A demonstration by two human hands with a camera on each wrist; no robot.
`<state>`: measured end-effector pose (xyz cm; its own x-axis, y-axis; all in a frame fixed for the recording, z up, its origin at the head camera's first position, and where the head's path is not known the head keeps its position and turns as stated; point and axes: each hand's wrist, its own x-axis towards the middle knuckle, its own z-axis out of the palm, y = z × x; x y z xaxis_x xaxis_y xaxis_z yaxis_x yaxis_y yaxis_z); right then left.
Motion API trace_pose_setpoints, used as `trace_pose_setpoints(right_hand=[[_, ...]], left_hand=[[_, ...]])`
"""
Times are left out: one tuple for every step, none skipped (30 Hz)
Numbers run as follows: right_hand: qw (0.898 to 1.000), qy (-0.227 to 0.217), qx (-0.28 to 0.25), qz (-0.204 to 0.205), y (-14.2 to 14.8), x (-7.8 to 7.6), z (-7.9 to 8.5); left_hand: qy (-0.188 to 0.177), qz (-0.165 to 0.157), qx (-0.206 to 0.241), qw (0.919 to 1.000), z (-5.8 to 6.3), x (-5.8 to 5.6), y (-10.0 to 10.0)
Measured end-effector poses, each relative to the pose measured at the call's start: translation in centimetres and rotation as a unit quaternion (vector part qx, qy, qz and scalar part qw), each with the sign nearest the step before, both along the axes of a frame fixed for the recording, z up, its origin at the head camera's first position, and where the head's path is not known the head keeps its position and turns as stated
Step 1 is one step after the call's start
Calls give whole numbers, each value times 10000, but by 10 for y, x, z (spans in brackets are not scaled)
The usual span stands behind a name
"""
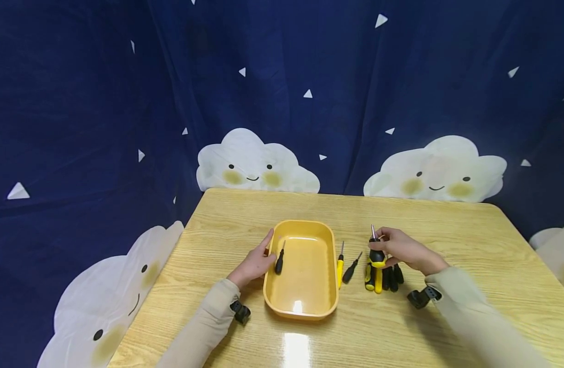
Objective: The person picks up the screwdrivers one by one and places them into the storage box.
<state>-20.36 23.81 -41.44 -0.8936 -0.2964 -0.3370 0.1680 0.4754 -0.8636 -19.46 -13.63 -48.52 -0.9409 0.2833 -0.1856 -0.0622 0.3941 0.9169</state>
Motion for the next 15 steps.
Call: trace_pose_setpoints(right_hand=[[10000, 15, 18, 15, -2, 0, 0], [10000, 24, 8, 36, -5, 0, 1], [10000, 32, 18, 50, -7, 1, 1], [10000, 29, 14, 53, -10, 1, 1], [10000, 12, -5, 42, -12, 0, 1], [10000, 2, -14, 39, -15, 0, 1], [10000, -9, -11, 25, -17, 0, 1], [10000, -11, -6, 18, -20, -1, 1], [10000, -20, -25, 9, -23, -2, 1], [10000, -23, -25, 2, -26, -3, 2], [10000, -18, -35, 30, -28, -5, 2], [10000, -8, -37, 53, -31, -6, 3], [10000, -7, -39, 75, -34, -7, 4], [9999, -24, -67, 80, -36, -7, 4], [9999, -33, -120, 103, -39, -8, 5]], left_hand=[[-14, 2, -3, 10000, 0, 0, 0], [-25, -3, 1, 10000, -1, 0, 0], [-33, -6, -2, 10000, -1, 0, 0], [-41, -13, 1, 10000, -2, 1, 0], [-52, -21, -3, 10000, -2, 1, -1], [-62, -23, -9, 10000, -2, 1, -1], [-74, -16, -3, 10000, -2, 1, 0], [-68, -17, -1, 10000, -2, 1, 0], [-64, -11, 1, 10000, -1, 1, 0], [-64, -3, 4, 10000, -1, 1, 1], [-65, 6, 5, 10000, 0, 1, 1], [-62, 10, 2, 10000, 0, 1, 1], [-63, 14, 1, 10000, 1, 1, 1], [-56, 9, -16, 10000, 1, 1, 1], [-57, 12, -21, 10000, 1, 0, 1]])
